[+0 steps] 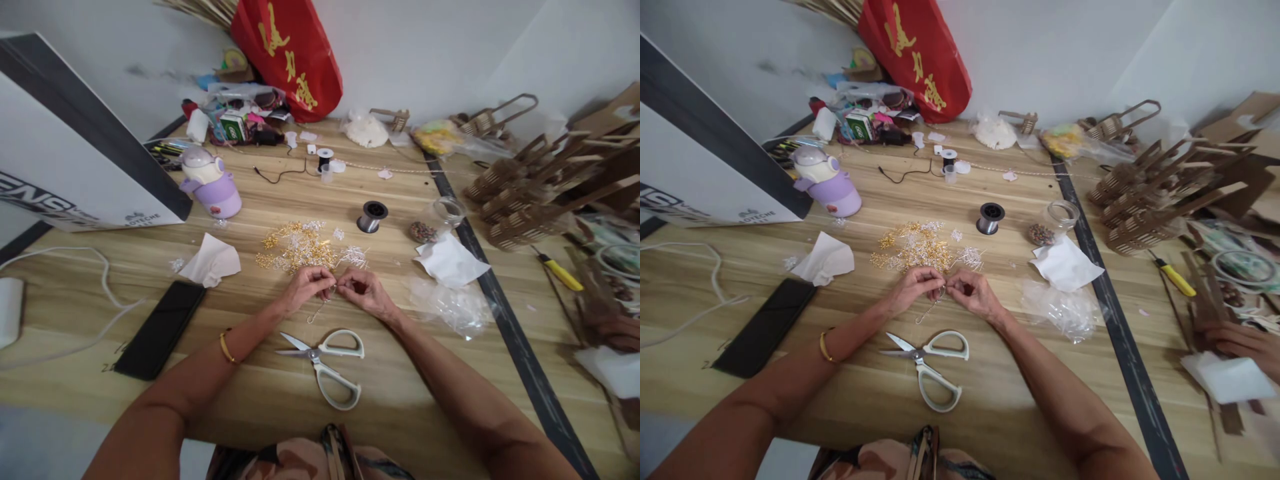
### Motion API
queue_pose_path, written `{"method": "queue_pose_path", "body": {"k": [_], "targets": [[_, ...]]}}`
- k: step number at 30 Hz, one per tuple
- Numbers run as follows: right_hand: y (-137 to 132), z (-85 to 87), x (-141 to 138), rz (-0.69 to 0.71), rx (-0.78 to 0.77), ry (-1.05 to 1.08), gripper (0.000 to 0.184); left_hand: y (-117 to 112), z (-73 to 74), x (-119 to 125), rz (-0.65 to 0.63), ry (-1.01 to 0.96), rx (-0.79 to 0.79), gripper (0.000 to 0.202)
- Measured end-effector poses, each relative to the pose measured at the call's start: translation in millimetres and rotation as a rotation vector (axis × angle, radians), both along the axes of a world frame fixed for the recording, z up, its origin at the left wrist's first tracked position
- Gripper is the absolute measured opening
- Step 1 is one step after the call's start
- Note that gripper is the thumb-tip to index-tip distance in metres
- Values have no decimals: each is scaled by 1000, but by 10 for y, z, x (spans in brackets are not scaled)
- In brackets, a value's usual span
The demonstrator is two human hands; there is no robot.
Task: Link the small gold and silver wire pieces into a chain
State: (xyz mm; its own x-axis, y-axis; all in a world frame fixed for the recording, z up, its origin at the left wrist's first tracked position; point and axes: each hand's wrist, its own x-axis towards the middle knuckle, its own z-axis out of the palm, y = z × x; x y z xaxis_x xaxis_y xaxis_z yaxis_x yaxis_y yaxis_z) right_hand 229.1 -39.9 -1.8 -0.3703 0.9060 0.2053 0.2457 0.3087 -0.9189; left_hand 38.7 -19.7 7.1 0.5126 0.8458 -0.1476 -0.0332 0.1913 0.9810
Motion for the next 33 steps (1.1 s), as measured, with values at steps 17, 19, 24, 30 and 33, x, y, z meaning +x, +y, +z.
{"method": "queue_pose_path", "body": {"k": [17, 19, 24, 30, 33], "targets": [[-19, 0, 4, -56, -2, -72, 20, -1, 22, 6, -41, 8, -28, 32], [-22, 5, 3, -59, -21, -48, 19, 0, 22, 6, -53, 9, -26, 33], [-24, 18, 0, -48, -58, -35, 21, 0, 19, 6, -61, 13, -18, 33], [-21, 14, -1, -29, -86, -25, 24, 7, -1, 8, -71, 0, -13, 33], [-22, 23, 1, -23, -97, -17, 24, 14, 2, 8, -68, -8, -18, 33]]}}
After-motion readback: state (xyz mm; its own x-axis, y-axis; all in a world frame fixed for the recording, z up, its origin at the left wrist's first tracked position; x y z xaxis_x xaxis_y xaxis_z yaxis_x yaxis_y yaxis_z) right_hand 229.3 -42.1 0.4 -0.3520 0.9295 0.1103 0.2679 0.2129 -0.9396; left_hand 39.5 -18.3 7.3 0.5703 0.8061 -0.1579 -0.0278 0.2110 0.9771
